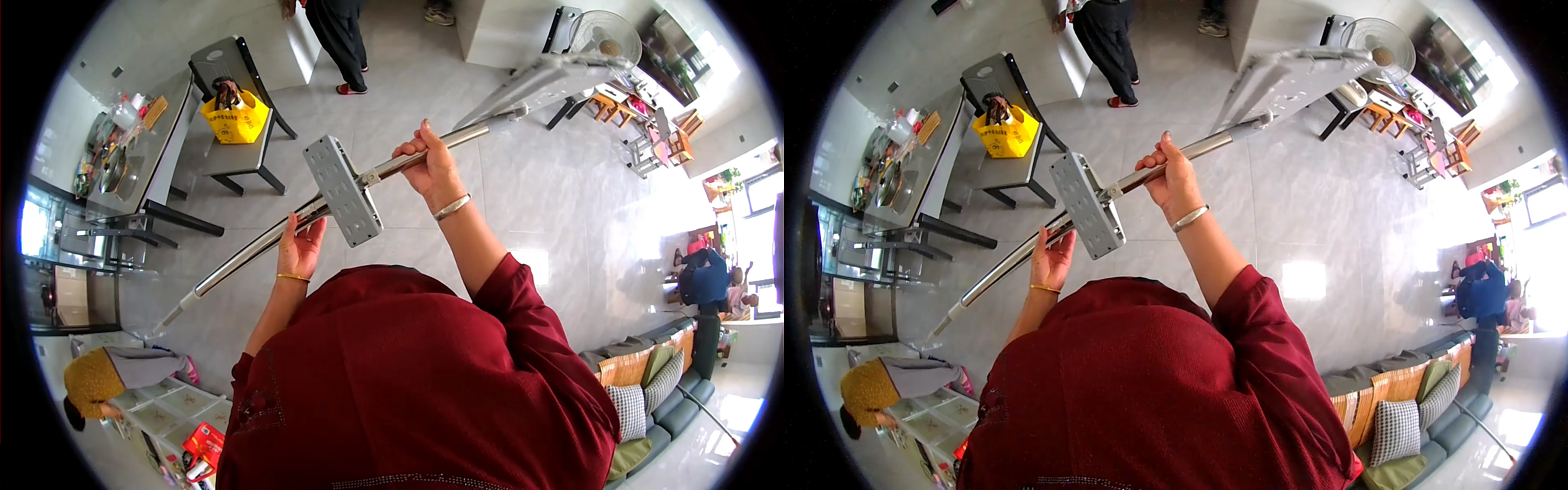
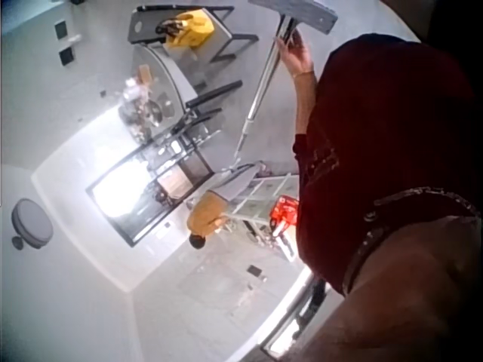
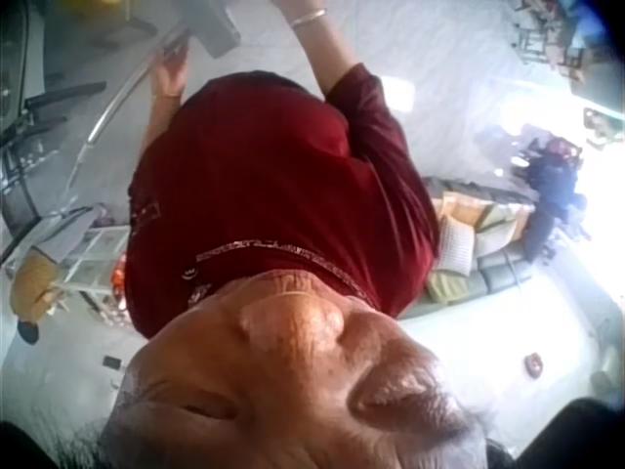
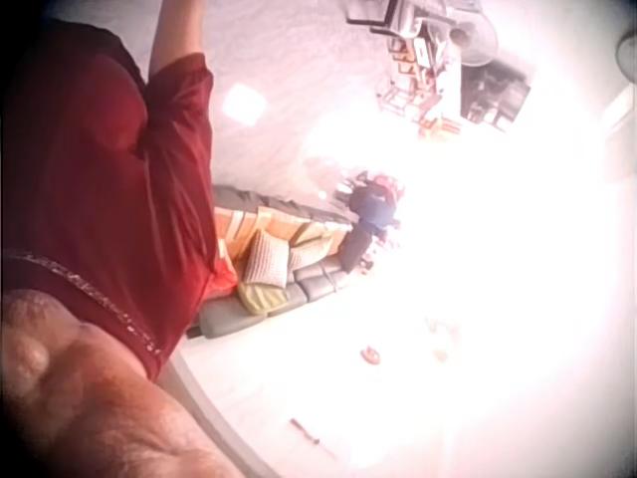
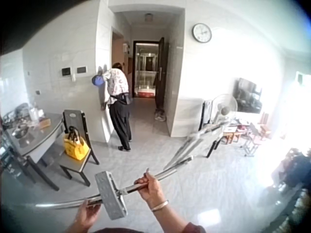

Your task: The person assembles a flat mop by connecting the mop handle sections together and attaching the mop head plate onto the pole by hand.

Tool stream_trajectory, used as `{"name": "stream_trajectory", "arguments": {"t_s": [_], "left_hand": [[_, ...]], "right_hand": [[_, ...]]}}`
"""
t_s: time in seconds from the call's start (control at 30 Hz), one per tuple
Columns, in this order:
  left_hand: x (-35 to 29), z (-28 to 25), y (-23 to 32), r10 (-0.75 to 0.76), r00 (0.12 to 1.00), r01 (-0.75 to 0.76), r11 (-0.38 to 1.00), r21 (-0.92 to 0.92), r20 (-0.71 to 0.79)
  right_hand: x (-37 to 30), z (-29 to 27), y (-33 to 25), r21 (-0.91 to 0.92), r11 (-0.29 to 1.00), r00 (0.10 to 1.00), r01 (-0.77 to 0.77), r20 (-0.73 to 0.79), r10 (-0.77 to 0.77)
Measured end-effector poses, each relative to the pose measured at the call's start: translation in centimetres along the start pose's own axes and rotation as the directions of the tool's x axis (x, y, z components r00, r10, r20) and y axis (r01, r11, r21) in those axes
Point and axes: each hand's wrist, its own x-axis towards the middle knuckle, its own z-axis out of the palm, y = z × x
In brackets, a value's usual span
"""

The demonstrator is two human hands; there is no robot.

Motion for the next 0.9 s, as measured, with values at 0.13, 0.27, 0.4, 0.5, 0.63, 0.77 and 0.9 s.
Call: {"name": "stream_trajectory", "arguments": {"t_s": [0.13,0.27,0.4,0.5,0.63,0.77,0.9], "left_hand": [[0.1,-0.1,-0.2,0.026,0.997,-0.027,1.000,-0.009,-0.075],[0.4,-0.8,0.1,0.013,0.989,-0.016,1.000,-0.019,-0.149],[0.9,-1.6,0.3,0.000,0.984,-0.002,1.000,-0.009,-0.178],[0.9,-1.4,0.2,-0.001,0.974,0.002,1.000,0.004,-0.228],[1.2,-1.7,0.5,-0.006,0.980,0.005,1.000,-0.007,-0.201],[1.2,-2.5,0.8,-0.005,0.983,0.002,1.000,-0.017,-0.182],[2.0,-4.0,1.5,0.023,0.994,-0.019,0.999,0.036,-0.111]], "right_hand": [[0.0,-1.3,-0.7,-0.034,0.997,0.991,-0.071,0.108,0.074],[-1.0,-2.1,-1.3,-0.179,0.971,0.969,-0.159,0.158,0.188],[-2.0,-2.4,-2.1,-0.341,0.918,0.955,-0.201,0.138,0.261],[-2.5,-3.5,-3.9,-0.504,0.848,0.947,-0.165,0.158,0.278],[-2.3,-6.2,-10.4,-0.261,0.945,0.976,-0.198,0.036,0.215],[-4.8,-5.4,-17.3,-0.050,0.987,0.986,-0.150,-0.085,0.146],[-6.7,-4.6,-22.1,-0.294,0.924,0.964,-0.243,0.036,0.265]]}}
